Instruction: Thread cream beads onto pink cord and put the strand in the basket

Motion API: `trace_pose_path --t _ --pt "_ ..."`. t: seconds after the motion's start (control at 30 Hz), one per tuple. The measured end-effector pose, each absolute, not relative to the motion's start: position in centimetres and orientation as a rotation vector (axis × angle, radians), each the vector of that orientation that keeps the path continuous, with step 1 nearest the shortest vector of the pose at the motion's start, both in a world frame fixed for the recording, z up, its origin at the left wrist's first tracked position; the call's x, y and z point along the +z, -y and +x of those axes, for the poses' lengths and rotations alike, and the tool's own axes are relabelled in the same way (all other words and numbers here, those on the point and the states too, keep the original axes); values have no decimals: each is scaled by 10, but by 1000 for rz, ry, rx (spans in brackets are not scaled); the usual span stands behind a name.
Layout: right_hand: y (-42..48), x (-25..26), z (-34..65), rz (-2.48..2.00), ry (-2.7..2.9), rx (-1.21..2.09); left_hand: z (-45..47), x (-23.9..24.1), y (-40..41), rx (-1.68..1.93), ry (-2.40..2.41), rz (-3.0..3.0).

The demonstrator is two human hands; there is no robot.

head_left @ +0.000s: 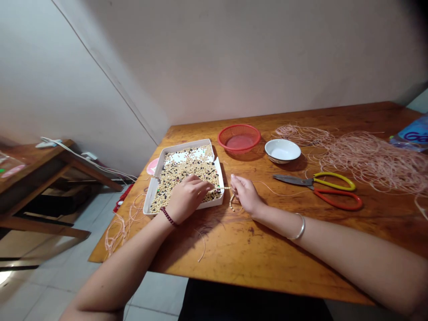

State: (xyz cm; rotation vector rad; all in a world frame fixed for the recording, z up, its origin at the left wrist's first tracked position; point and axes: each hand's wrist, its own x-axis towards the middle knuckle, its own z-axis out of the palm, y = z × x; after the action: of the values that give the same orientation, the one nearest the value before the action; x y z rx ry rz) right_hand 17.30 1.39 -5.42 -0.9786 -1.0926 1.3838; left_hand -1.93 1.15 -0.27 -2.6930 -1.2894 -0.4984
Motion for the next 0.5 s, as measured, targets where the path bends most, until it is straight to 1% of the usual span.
trace_pose_path --t 0.3,0.5 --pt "-12 -58 172 -994 1055 1405 -21 -3 -8 -548 1306 -2652" --pt "-11 -62 172 -1023 1089 1330 -23 -3 -9 -516 1363 -2633"
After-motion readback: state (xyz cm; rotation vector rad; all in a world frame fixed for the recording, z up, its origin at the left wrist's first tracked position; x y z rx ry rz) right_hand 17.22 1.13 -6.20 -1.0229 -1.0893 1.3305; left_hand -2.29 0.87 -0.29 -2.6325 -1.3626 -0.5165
